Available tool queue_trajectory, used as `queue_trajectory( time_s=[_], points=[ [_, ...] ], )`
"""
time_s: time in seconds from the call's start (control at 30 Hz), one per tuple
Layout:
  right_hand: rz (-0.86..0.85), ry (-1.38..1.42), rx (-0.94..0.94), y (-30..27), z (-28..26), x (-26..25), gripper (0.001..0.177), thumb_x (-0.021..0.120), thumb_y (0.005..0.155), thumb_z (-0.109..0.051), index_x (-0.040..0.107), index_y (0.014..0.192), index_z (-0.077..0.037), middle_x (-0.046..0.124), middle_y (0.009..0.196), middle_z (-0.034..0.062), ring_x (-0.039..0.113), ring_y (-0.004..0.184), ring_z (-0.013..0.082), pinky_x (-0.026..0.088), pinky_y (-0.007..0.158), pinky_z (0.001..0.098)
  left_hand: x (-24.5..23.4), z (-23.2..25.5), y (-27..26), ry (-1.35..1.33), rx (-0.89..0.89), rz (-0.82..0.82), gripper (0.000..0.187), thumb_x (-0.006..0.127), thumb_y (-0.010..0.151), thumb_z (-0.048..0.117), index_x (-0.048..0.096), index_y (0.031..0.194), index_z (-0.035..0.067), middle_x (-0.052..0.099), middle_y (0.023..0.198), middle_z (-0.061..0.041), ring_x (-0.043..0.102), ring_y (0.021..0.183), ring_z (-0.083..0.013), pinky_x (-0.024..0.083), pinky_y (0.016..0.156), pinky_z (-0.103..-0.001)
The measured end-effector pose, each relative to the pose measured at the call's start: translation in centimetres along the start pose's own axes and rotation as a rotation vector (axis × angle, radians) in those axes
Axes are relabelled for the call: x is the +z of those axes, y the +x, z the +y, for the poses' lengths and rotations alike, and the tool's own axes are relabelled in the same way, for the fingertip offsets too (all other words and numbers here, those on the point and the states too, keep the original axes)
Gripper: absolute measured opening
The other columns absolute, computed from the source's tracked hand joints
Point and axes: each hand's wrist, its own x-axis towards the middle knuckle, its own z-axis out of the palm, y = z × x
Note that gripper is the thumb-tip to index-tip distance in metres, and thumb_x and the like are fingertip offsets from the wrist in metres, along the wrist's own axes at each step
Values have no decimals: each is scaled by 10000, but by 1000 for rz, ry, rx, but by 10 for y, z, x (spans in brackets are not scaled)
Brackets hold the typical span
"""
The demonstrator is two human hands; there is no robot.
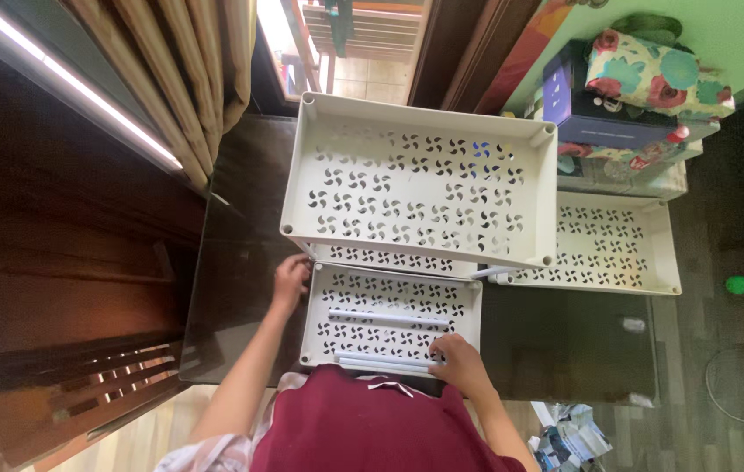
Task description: The person takes apart a white plastic storage rack on a glass table, pulling the perforated shelves off the white support poles and laying the parts out. They then rebuild the rack by fitting the shelves back onto the poles and pressing each tier into place.
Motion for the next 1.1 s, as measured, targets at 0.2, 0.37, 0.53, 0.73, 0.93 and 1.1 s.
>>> queue_trajectory(
  time_s=[0.2, 0.37, 0.53, 0.73, 0.93, 1.1],
  points=[
    [-76, -25, -71, 8, 4, 18, 163, 774, 725, -152, 731, 881, -130, 683, 861, 50, 662, 905, 266, 540, 787, 410, 12, -22, -34, 534, 260, 89, 484, 721, 773, 149, 689, 1243, 39, 690, 994, -158, 695, 847, -283, 561, 756, -388],
    [-143, -65, -169, 17, 12, 32, 152, 771, 716, -165, 732, 850, -104, 683, 843, 67, 661, 908, 285, 546, 772, 431, 7, -25, -40, 535, 251, 57, 671, 636, 798, 84, 588, 1466, 115, 606, 985, -169, 633, 900, -298, 519, 828, -402],
    [-68, -62, -165, 15, -11, 11, 128, 739, 805, -146, 742, 920, -89, 686, 944, 100, 679, 853, 327, 550, 751, 453, 0, -22, -47, 516, 215, 24, 659, 627, 835, 95, 580, 1491, 132, 605, 1001, -153, 634, 866, -260, 524, 789, -361],
    [210, 261, -38, -17, -68, -109, 213, 714, 880, -161, 731, 1076, -80, 771, 978, 91, 772, 771, 207, 601, 679, 324, -15, 50, -55, 507, 281, 89, 911, 860, 696, 247, 452, 1484, 42, 602, 1167, -121, 626, 928, -243, 530, 781, -367],
    [844, 213, -254, -36, -92, -242, 266, 756, 970, -184, 681, 1174, -31, 735, 1012, 71, 702, 868, 117, 580, 780, 290, -33, 189, -49, 158, 673, -18, 841, 692, 848, 237, 408, 1627, 97, 551, 1520, -135, 512, 1423, -267, 382, 1207, -429],
    [1061, 512, -425, 28, -78, -311, 178, 725, 1110, -49, 634, 1242, 28, 737, 1128, 133, 711, 995, 153, 586, 863, 273, -13, 290, -21, 282, 590, 9, 767, 730, 854, 234, 438, 1551, 100, 502, 1526, -154, 514, 1379, -286, 446, 1101, -454]
  ],
)
